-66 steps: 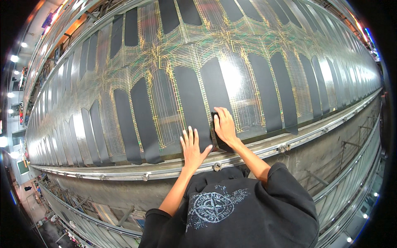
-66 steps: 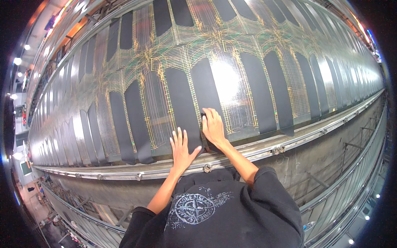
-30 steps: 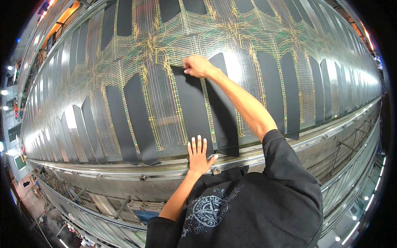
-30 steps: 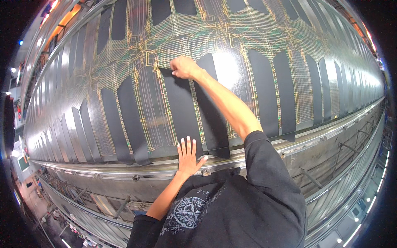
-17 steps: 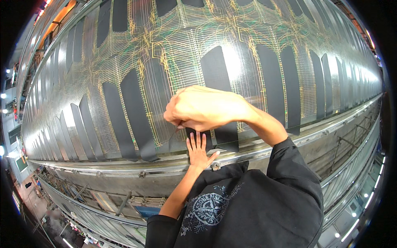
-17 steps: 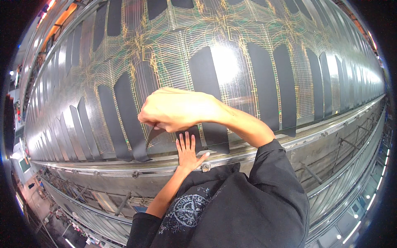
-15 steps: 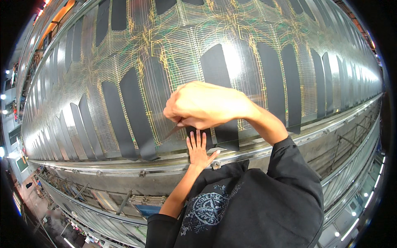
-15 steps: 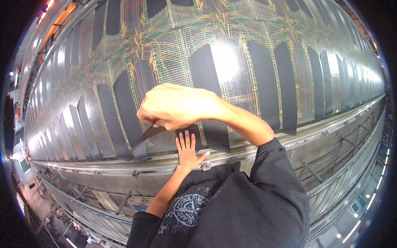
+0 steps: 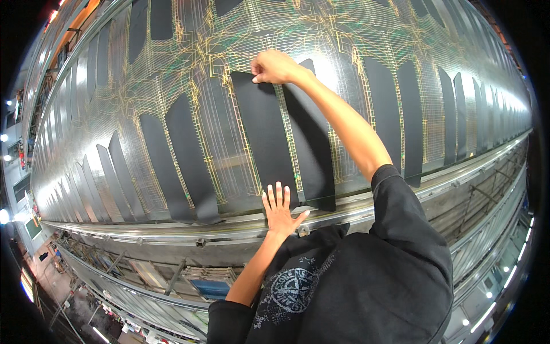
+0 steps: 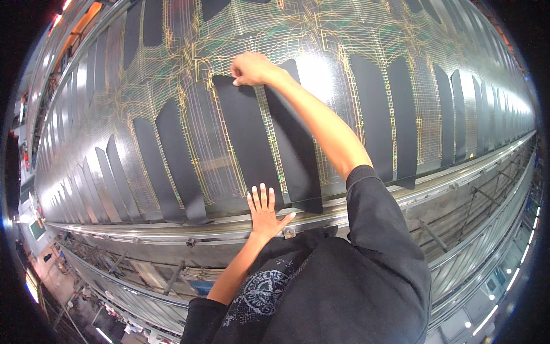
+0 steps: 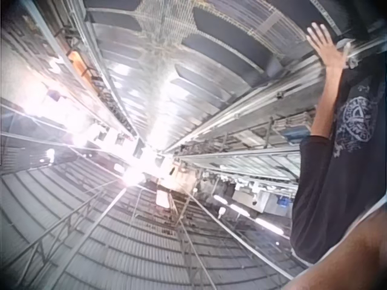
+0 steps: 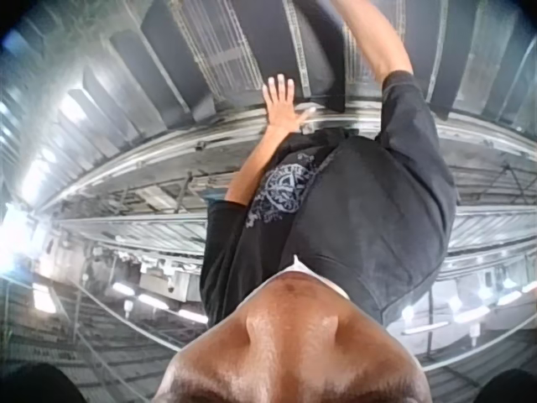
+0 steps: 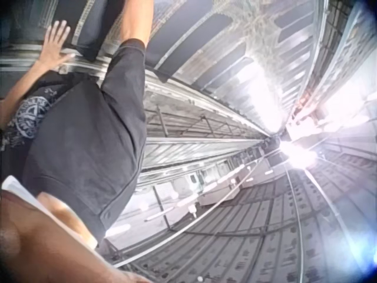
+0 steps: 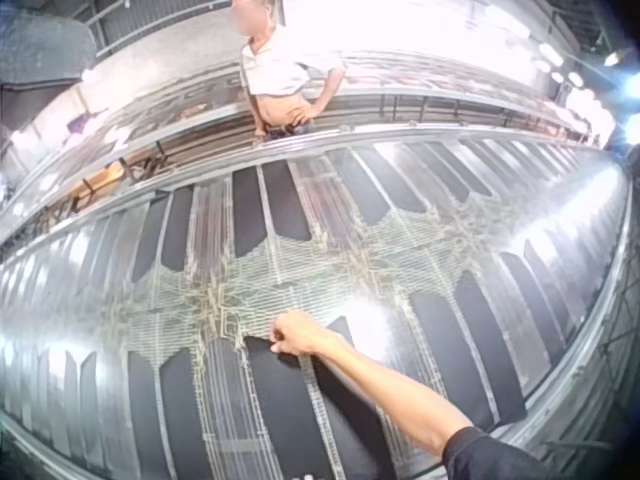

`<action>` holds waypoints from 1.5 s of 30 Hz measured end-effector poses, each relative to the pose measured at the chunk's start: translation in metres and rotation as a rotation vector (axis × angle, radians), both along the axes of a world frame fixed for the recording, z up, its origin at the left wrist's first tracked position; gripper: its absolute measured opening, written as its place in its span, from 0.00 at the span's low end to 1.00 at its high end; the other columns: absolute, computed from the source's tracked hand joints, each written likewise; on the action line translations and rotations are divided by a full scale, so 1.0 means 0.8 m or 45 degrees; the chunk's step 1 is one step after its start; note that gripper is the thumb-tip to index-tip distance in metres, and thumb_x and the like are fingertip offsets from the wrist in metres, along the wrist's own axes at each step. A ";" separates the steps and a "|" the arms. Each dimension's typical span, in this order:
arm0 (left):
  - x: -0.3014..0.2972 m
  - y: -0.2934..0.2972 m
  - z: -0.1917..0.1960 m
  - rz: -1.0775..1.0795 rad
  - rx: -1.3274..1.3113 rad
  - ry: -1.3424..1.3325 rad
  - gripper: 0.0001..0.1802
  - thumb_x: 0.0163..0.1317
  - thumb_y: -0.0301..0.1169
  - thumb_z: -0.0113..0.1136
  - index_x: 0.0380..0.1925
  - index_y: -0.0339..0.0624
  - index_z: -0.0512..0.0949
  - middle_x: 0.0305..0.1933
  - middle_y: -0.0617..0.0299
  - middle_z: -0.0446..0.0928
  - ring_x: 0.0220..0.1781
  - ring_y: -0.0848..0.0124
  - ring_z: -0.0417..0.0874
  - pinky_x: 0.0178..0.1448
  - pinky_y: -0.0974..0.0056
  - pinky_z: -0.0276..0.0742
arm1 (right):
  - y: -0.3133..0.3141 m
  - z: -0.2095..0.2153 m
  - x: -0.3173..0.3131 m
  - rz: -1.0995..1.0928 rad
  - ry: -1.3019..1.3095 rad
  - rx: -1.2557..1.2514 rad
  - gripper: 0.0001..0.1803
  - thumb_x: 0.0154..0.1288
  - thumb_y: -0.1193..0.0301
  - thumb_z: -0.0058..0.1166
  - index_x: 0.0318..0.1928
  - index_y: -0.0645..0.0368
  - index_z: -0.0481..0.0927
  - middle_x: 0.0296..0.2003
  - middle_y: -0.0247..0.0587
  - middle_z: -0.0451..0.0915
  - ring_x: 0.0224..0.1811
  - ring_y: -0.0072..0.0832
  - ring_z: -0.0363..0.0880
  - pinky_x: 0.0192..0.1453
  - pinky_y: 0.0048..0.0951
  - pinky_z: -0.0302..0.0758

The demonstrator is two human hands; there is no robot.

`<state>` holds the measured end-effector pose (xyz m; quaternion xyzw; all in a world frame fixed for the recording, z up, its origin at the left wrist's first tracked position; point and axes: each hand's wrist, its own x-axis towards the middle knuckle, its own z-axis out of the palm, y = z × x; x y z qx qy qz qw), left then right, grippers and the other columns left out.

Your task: The person applies black tape strips to a large curved glass surface with a grid pattern. They smooth each strip down with their hands to ensure adhesion, working methodically along the surface.

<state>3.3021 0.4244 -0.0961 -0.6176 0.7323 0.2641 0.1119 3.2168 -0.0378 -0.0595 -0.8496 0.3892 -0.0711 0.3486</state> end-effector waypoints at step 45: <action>-0.003 -0.010 0.012 0.013 0.168 -0.038 0.69 0.64 0.80 0.48 0.86 0.34 0.45 0.90 0.36 0.30 0.90 0.35 0.24 0.87 0.28 0.18 | 0.017 -0.076 -0.015 -0.157 -0.200 -0.116 0.15 0.60 0.58 0.77 0.38 0.53 0.87 0.41 0.33 0.84 0.53 0.38 0.78 0.64 0.45 0.69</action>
